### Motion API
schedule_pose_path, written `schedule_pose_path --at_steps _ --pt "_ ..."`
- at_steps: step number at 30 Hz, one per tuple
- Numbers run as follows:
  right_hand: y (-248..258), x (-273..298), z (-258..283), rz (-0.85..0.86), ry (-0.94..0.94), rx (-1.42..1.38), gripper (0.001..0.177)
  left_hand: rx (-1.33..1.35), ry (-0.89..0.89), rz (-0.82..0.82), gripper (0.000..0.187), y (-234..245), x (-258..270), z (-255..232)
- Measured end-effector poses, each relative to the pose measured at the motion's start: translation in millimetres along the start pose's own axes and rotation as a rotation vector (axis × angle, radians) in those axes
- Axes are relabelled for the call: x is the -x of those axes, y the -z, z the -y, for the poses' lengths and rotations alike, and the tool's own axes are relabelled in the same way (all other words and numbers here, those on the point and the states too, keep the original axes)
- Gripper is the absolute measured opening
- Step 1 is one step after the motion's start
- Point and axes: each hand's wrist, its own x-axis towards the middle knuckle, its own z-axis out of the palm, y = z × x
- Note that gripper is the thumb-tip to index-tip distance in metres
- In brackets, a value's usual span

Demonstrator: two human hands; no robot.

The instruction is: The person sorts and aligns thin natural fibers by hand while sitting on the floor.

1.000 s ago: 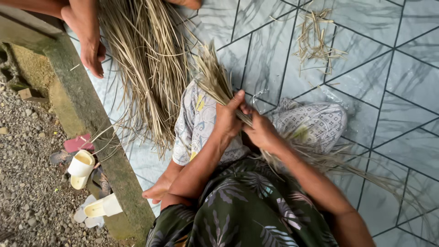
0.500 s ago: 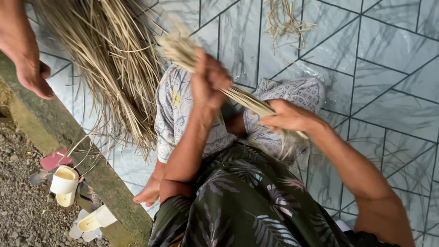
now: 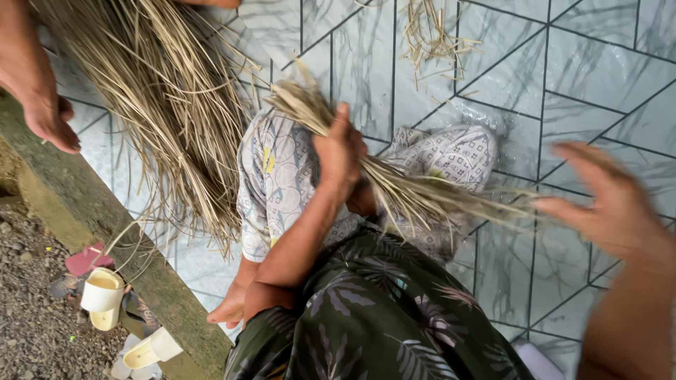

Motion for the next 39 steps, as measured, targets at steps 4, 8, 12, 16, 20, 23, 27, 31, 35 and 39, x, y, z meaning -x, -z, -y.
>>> schedule_pose_path --at_steps 4,8,12,16,20,23,27,31,35,39 --pt "-118 -72 105 -0.045 0.214 -0.304 0.118 0.035 -0.070 0.031 0.046 -24 35 14" --pt "-225 -128 122 0.021 0.129 -0.286 0.104 0.085 -0.150 0.004 0.047 -13 22 19" --pt "-286 -145 95 0.198 -0.015 -0.410 0.037 0.104 -0.001 0.249 0.041 20 2 16" --pt "-199 -139 83 0.470 -0.007 -0.721 0.016 0.271 0.216 0.553 0.034 10 8 -4" --pt "-153 -123 85 0.428 -0.043 -0.191 0.028 0.295 0.241 0.603 0.048 -20 19 6" --pt "-143 -93 36 0.360 -0.131 0.123 0.049 0.225 0.215 0.437 0.052 -16 11 6" --pt "-116 -52 -47 0.459 -0.237 0.061 0.070 0.010 -0.035 0.001 0.046 6 -19 35" --pt "-106 -45 -40 0.391 -0.138 0.394 0.103 -0.086 -0.112 0.004 0.045 -3 1 31" --pt "-89 -70 106 0.331 -0.087 -0.345 0.121 -0.105 -0.090 0.237 0.045 -16 19 39" --pt "-151 -114 167 0.099 0.135 -0.659 0.120 -0.182 -0.229 0.102 0.028 0 1 43"
